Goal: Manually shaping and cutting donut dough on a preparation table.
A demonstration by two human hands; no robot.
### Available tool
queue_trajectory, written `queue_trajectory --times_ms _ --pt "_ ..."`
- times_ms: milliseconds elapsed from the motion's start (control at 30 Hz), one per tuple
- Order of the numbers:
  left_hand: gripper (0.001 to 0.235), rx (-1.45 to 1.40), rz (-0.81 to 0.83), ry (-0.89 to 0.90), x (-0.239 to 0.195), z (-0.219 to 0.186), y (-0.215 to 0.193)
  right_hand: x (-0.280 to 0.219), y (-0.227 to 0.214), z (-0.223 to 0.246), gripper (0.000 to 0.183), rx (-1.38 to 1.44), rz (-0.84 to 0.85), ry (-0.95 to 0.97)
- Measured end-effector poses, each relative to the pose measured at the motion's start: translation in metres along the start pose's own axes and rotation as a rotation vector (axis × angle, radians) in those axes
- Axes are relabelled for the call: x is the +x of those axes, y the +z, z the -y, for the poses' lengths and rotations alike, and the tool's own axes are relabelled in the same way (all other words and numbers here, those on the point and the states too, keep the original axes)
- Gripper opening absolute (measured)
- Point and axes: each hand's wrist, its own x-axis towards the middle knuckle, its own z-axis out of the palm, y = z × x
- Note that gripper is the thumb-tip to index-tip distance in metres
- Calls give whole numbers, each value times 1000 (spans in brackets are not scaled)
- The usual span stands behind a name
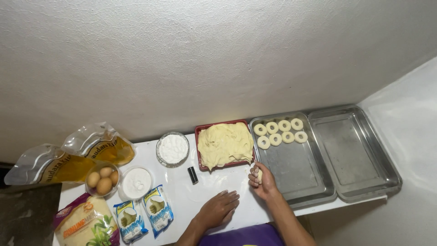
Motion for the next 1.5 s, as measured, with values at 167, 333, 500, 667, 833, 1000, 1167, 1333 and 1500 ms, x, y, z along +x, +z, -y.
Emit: queue_trajectory --times_ms 167,333,500,667,833,1000,1167,1333,1500 --pt "25 19 -112 -51 -1 8 -3 -27 46 10 26 -115 -122 -45" --pt "10 -4 -222 -85 -9 11 -8 -31 55 8 26 -275 -213 -36" --pt "8 -64 -209 -390 -9 -6 -30 19 -32 -20 49 82 474 61" --pt "11 -420 -403 -777 -4 3 -7 -21 47 -10 43 -53 143 71" --pt "25 -1085 -818 -952 -1 27 5 -49 107 10 30 -199 -258 92" --pt "35 -1354 -955 -834 -2 28 1 0 4 -19 61 199 591 148" --pt "43 -1432 -934 -979 -5 31 3 -30 66 -12 44 -226 -72 75" --pt "57 -1702 -976 -835 -4 33 6 -9 38 -26 44 -439 -54 15" --pt "40 -1591 -924 -857 8 22 -1 -19 70 -23 38 -266 -45 4"
